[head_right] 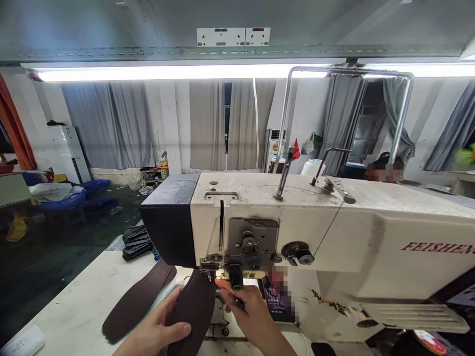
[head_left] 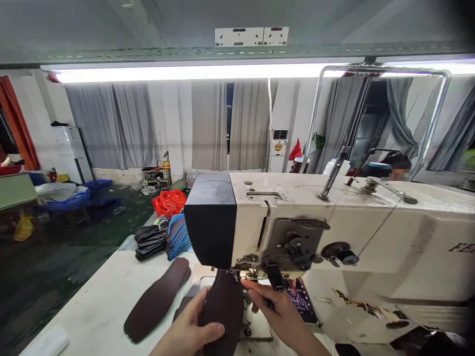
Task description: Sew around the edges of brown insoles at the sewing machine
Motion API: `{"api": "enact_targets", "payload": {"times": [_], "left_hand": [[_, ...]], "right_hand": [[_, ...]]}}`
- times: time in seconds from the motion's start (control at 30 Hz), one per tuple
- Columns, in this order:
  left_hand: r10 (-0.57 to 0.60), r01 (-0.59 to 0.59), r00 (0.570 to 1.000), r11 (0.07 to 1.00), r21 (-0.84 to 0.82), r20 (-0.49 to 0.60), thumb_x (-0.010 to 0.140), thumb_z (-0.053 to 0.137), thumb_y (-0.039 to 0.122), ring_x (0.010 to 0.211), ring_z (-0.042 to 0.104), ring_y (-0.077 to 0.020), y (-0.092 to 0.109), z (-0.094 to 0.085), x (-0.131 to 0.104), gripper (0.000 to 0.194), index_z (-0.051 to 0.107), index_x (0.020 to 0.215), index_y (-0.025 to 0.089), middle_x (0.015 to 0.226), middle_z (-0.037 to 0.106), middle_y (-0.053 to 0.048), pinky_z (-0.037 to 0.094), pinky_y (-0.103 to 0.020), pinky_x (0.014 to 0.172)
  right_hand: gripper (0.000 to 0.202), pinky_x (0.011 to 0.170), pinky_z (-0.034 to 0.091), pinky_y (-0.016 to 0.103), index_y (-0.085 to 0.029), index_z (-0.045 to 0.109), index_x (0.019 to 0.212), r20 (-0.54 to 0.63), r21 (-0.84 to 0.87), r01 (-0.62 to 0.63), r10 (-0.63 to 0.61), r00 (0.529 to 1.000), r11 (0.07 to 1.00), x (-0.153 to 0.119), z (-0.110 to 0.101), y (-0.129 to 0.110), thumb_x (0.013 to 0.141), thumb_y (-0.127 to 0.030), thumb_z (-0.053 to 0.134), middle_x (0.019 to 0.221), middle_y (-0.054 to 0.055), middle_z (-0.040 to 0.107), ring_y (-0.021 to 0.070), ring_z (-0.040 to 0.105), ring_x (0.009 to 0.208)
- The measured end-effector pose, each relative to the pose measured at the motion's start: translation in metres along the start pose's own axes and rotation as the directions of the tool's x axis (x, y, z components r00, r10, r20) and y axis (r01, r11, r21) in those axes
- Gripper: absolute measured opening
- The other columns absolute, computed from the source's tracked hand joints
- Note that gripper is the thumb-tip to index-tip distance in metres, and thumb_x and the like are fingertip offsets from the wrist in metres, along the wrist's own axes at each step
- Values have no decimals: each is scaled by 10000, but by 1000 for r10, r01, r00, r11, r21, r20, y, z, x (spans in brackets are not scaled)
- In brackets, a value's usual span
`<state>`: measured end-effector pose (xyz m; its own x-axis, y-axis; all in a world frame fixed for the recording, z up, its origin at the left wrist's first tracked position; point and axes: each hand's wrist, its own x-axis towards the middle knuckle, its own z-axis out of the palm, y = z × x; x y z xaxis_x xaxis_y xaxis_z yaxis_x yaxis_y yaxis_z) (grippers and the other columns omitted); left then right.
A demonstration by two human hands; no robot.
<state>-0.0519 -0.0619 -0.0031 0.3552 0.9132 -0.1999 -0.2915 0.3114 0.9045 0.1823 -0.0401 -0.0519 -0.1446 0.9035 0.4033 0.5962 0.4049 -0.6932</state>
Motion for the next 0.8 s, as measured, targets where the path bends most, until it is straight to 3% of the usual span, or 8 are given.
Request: {"api": "enact_targets", "payload": {"times": [0.1, 0.23, 0.37, 0.6, 0.8], "left_hand": [[6, -7, 999, 1000, 17, 43, 568, 841, 251, 942, 672, -240, 2, 0, 9, 505, 660, 1039, 240, 1065, 716, -56, 534, -305, 790], [30, -29, 1000, 999, 40, -9, 595, 827, 257, 908, 672, -221, -2, 3, 18, 537, 623, 1091, 237, 1004, 720, -52, 531, -284, 783], [129, -128, 990, 992, 23, -63, 586, 828, 304, 849, 672, -228, -11, 10, 28, 621, 586, 1150, 205, 907, 718, -65, 534, -290, 752], [151, -140, 977, 987, 79, -154, 613, 800, 354, 541, 569, -110, -12, 23, 35, 658, 522, 1189, 203, 755, 680, -4, 394, -178, 446], [198, -184, 967, 978, 100, -157, 641, 759, 337, 602, 590, -124, -11, 24, 51, 552, 532, 1120, 185, 827, 676, -29, 417, -188, 469]], "right_hand": [[465, 619, 540, 275, -254, 720, 1161, 3, -7, -4, 4, 1000, 1000, 0, 0, -2, 938, -538, 426, 661, 52, 737, 184, 673, 584], [452, 653, 534, 270, -247, 723, 1154, 11, 2, -10, 10, 1000, 1000, 1, -1, -8, 947, -517, 426, 621, 30, 726, 180, 681, 593], [449, 631, 531, 248, -229, 728, 1142, 11, 28, 8, -8, 1000, 1000, 3, -3, -12, 946, -504, 433, 613, 13, 719, 165, 675, 574], [426, 632, 540, 230, -227, 728, 1137, 1, 78, -10, 10, 1000, 997, 2, -1, -10, 937, -488, 457, 659, 15, 740, 154, 678, 572], [460, 608, 533, 239, -231, 704, 1181, 42, 60, -24, 21, 999, 998, 0, -1, -9, 945, -509, 425, 672, 35, 751, 167, 677, 582]]}}
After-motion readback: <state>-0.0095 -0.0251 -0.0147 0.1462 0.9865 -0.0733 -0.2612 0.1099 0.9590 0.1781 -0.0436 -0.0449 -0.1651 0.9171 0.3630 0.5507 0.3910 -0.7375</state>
